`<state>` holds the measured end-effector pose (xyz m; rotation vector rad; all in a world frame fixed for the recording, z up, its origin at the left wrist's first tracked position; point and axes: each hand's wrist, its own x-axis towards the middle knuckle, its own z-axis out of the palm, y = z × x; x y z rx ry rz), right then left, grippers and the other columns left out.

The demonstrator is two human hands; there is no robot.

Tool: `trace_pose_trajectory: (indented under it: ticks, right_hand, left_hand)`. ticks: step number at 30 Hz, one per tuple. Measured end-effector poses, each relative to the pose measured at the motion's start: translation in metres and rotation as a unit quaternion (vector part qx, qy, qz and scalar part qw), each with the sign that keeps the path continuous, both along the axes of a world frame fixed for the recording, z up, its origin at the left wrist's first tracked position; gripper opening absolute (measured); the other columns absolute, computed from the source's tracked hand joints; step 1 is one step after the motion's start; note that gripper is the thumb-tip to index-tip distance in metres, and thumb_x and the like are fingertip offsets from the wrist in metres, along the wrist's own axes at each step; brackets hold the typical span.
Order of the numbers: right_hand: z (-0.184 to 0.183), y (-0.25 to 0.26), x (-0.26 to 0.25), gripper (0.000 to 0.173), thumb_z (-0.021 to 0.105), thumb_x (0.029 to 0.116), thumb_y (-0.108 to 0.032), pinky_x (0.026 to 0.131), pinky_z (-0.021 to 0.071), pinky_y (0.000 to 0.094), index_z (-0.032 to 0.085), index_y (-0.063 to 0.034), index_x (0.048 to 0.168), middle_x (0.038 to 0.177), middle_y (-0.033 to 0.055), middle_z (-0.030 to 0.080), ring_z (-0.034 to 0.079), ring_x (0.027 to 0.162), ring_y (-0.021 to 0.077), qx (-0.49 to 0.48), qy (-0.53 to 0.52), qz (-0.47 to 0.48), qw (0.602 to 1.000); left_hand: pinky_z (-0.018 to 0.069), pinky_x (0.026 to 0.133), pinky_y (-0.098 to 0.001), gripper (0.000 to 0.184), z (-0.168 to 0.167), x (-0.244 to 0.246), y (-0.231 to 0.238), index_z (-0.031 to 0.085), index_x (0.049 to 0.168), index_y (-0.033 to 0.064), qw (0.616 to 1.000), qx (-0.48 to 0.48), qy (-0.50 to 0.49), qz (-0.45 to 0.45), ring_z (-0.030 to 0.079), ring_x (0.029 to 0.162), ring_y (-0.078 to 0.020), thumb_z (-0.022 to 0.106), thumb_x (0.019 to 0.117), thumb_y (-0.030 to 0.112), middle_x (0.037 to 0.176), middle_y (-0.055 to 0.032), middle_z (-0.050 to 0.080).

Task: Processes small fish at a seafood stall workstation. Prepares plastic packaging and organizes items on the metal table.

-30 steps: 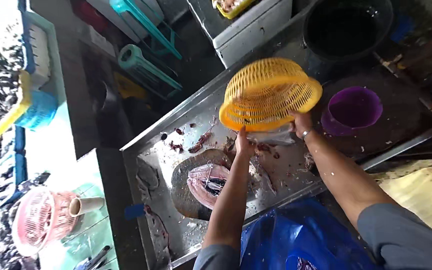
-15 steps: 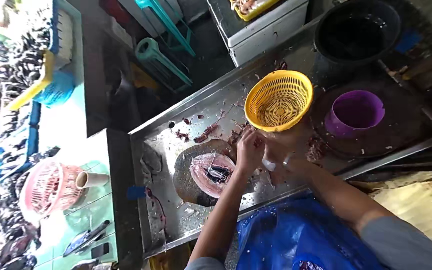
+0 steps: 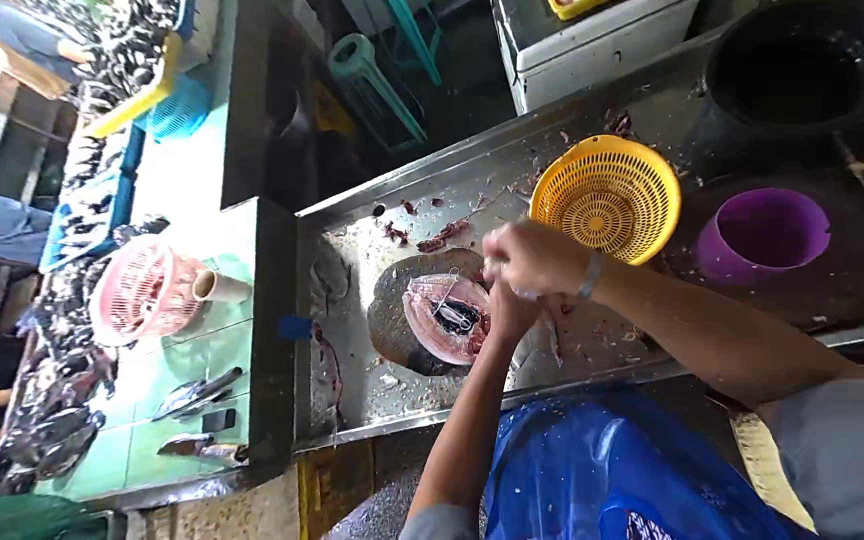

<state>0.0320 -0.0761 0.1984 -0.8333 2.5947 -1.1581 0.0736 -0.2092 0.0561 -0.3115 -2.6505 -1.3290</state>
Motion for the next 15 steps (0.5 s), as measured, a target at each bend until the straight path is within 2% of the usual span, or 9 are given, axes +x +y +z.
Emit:
trace_pose_trajectory:
  ticks: [2, 3, 5, 6, 7, 9, 12, 13, 15]
  right_hand:
    - [0.022, 0.017, 0.007, 0.010, 0.068, 0.0949, -0.017, 0.074, 0.0583, 0.0427, 0.072, -0.0078, 0.098, 0.090, 0.0066, 0.070, 0.068, 0.084, 0.0196, -0.085, 0.182, -0.052, 0.978]
    - [0.026, 0.024, 0.009, 0.018, 0.065, 0.0948, -0.017, 0.088, 0.0577, 0.0434, 0.075, -0.0116, 0.109, 0.108, 0.0065, 0.070, 0.067, 0.103, 0.0207, -0.061, 0.277, -0.016, 0.959]
    - [0.012, 0.031, 0.016, 0.037, 0.061, 0.0977, -0.014, 0.119, 0.0263, 0.0685, 0.069, -0.0187, 0.134, 0.144, 0.0142, 0.060, 0.045, 0.143, 0.0396, 0.108, 0.347, 0.090, 0.927]
    - [-0.006, 0.036, 0.017, 0.034, 0.063, 0.0961, -0.006, 0.120, 0.0185, 0.0757, 0.072, -0.0154, 0.127, 0.138, 0.0157, 0.065, 0.047, 0.141, 0.0444, 0.181, 0.333, 0.094, 0.921]
    - [-0.022, 0.043, 0.017, 0.025, 0.065, 0.0948, -0.002, 0.117, 0.0238, 0.0769, 0.074, -0.0087, 0.117, 0.119, 0.0164, 0.072, 0.058, 0.128, 0.0434, 0.245, 0.270, 0.076, 0.928]
    - [-0.032, 0.069, 0.009, 0.013, 0.057, 0.1035, -0.012, 0.089, 0.0523, 0.0637, 0.068, -0.0056, 0.107, 0.091, 0.0160, 0.070, 0.070, 0.092, 0.0366, 0.288, 0.079, 0.092, 0.950]
    - [-0.024, 0.126, -0.010, 0.024, 0.051, 0.1069, -0.020, 0.062, 0.0530, 0.0388, 0.069, -0.0072, 0.099, 0.077, 0.0048, 0.063, 0.060, 0.067, 0.0174, 0.013, -0.124, 0.186, 0.975]
    - [-0.022, 0.141, -0.019, 0.023, 0.050, 0.1034, -0.019, 0.059, 0.0543, 0.0308, 0.071, -0.0089, 0.100, 0.077, 0.0007, 0.065, 0.060, 0.064, 0.0107, -0.089, -0.142, 0.192, 0.967]
    - [-0.037, 0.145, -0.046, 0.016, 0.060, 0.0992, -0.024, 0.063, 0.0589, 0.0276, 0.074, -0.0168, 0.097, 0.082, -0.0044, 0.069, 0.064, 0.067, 0.0066, -0.276, -0.137, 0.116, 0.944]
  left_hand:
    - [0.0571, 0.092, -0.0478, 0.042, 0.016, -0.018, 0.004, 0.061, 0.123, -0.0069, 0.999, -0.006, 0.037, -0.010, 0.071, 0.100, -0.0273, 0.071, 0.0890, 0.016, 0.105, -0.0202, 0.071]
    - [0.0557, 0.093, -0.0463, 0.035, 0.026, -0.022, 0.001, 0.064, 0.118, -0.0072, 0.998, -0.009, 0.033, -0.045, 0.070, 0.101, -0.0265, 0.069, 0.0911, 0.013, 0.105, -0.0204, 0.071]
    - [0.0539, 0.092, -0.0427, 0.025, 0.047, -0.024, -0.007, 0.071, 0.107, -0.0048, 0.991, -0.019, -0.037, -0.130, 0.069, 0.099, -0.0224, 0.072, 0.0902, 0.013, 0.101, -0.0178, 0.072]
    - [0.0549, 0.092, -0.0386, 0.019, 0.049, -0.031, -0.010, 0.072, 0.104, -0.0009, 0.981, -0.014, -0.059, -0.184, 0.069, 0.099, -0.0179, 0.069, 0.0919, 0.013, 0.101, -0.0131, 0.073]
    - [0.0541, 0.098, -0.0416, 0.019, 0.052, -0.040, -0.013, 0.072, 0.109, -0.0015, 0.965, -0.032, -0.087, -0.247, 0.067, 0.106, -0.0204, 0.065, 0.0967, 0.012, 0.110, -0.0143, 0.071]
    - [0.0540, 0.101, -0.0447, 0.021, 0.065, -0.046, -0.017, 0.074, 0.109, 0.0022, 0.930, -0.117, -0.120, -0.328, 0.067, 0.109, -0.0218, 0.062, 0.1017, 0.018, 0.113, -0.0120, 0.071]
    - [0.0582, 0.085, -0.0420, 0.020, 0.111, -0.034, -0.004, 0.075, 0.098, 0.0048, 0.914, -0.148, -0.067, -0.371, 0.070, 0.089, -0.0180, 0.063, 0.1026, 0.020, 0.093, -0.0071, 0.072]
    - [0.0571, 0.078, -0.0394, 0.021, 0.127, -0.037, 0.001, 0.074, 0.094, 0.0047, 0.920, -0.121, -0.041, -0.369, 0.068, 0.081, -0.0157, 0.062, 0.1028, 0.019, 0.085, -0.0057, 0.070]
    - [0.0566, 0.068, -0.0353, 0.023, 0.161, -0.050, 0.012, 0.073, 0.093, 0.0024, 0.947, -0.062, -0.025, -0.314, 0.066, 0.069, -0.0131, 0.061, 0.1033, 0.018, 0.078, -0.0057, 0.070]
